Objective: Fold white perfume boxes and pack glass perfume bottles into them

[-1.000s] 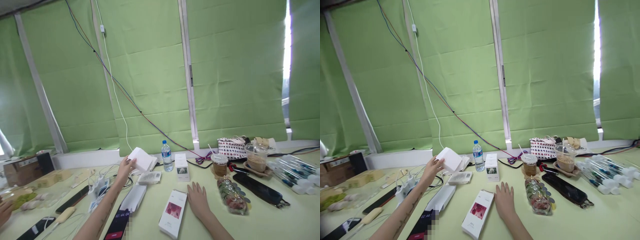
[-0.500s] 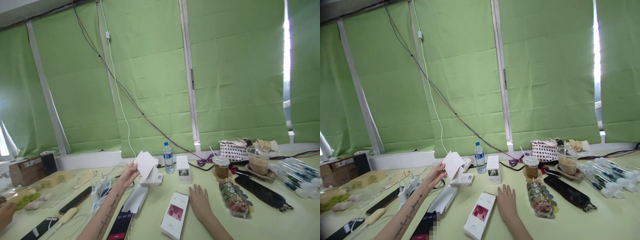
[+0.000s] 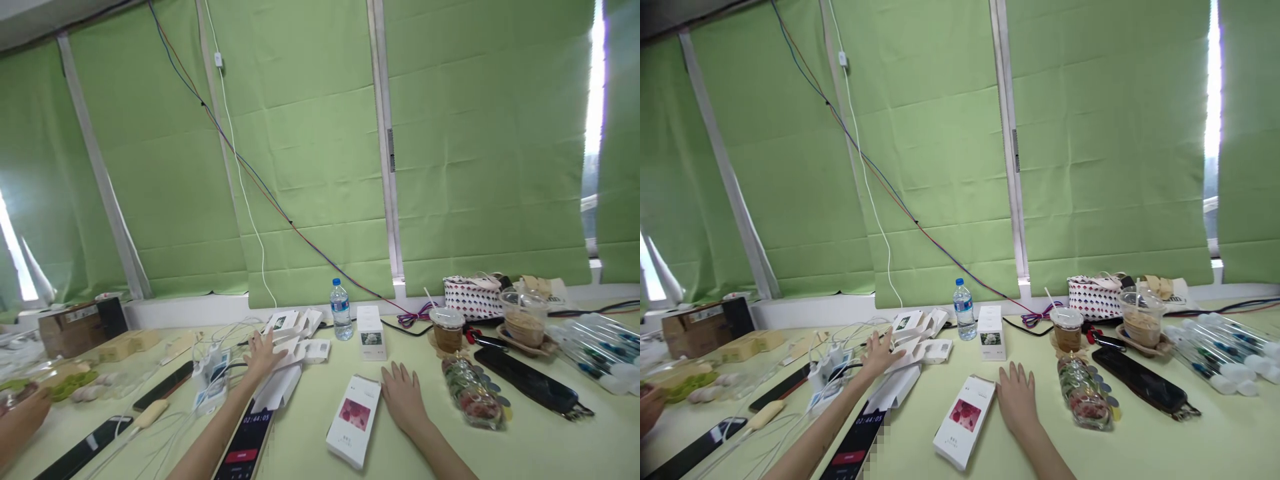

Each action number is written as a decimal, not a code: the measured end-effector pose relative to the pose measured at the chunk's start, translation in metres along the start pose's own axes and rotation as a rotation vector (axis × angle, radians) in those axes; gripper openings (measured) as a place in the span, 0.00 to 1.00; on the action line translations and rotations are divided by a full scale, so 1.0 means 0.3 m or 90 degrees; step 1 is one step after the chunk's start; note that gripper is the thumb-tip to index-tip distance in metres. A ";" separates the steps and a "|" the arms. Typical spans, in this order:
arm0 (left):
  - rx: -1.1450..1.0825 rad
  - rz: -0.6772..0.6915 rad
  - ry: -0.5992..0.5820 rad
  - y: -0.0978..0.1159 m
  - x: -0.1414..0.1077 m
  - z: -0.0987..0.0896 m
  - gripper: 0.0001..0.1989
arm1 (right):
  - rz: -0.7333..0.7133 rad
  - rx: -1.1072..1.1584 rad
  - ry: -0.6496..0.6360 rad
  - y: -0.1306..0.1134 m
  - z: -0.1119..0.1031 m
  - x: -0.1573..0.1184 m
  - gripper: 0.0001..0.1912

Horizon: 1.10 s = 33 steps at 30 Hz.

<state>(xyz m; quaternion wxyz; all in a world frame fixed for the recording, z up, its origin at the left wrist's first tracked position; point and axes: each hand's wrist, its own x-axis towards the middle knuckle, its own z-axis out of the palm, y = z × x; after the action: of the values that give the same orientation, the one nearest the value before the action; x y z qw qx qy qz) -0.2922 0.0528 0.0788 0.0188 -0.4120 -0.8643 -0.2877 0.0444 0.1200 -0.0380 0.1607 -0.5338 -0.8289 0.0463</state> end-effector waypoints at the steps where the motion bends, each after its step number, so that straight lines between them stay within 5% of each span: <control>1: 0.012 0.005 -0.012 -0.005 -0.004 0.005 0.37 | -0.001 0.000 -0.001 0.000 -0.001 0.000 0.24; 7: -0.017 0.092 -0.055 -0.003 -0.048 0.045 0.38 | -0.003 0.005 -0.003 -0.001 -0.003 -0.003 0.24; 15: -0.095 0.194 -0.042 0.083 -0.064 0.103 0.16 | -0.003 0.025 0.017 0.000 0.003 0.001 0.24; 20: -0.204 0.210 -0.025 0.137 -0.086 0.028 0.10 | 0.005 0.083 0.042 -0.001 0.018 0.006 0.23; 25: -0.368 0.248 -0.037 0.200 -0.210 -0.057 0.21 | 0.013 0.217 0.095 0.007 0.022 0.011 0.22; 29: -0.819 0.156 -0.164 0.239 -0.308 0.018 0.31 | 0.000 0.385 0.187 0.022 -0.012 0.022 0.21; 33: -0.938 0.034 -0.271 0.236 -0.372 0.152 0.30 | -0.020 0.540 0.279 0.019 -0.050 0.015 0.24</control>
<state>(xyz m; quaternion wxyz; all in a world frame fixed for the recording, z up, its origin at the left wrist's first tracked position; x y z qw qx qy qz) -0.1580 0.0330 0.0450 -0.4208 -0.3853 -0.4244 -0.7031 0.0525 0.1251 -0.0243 0.5364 -0.4054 -0.6914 0.2644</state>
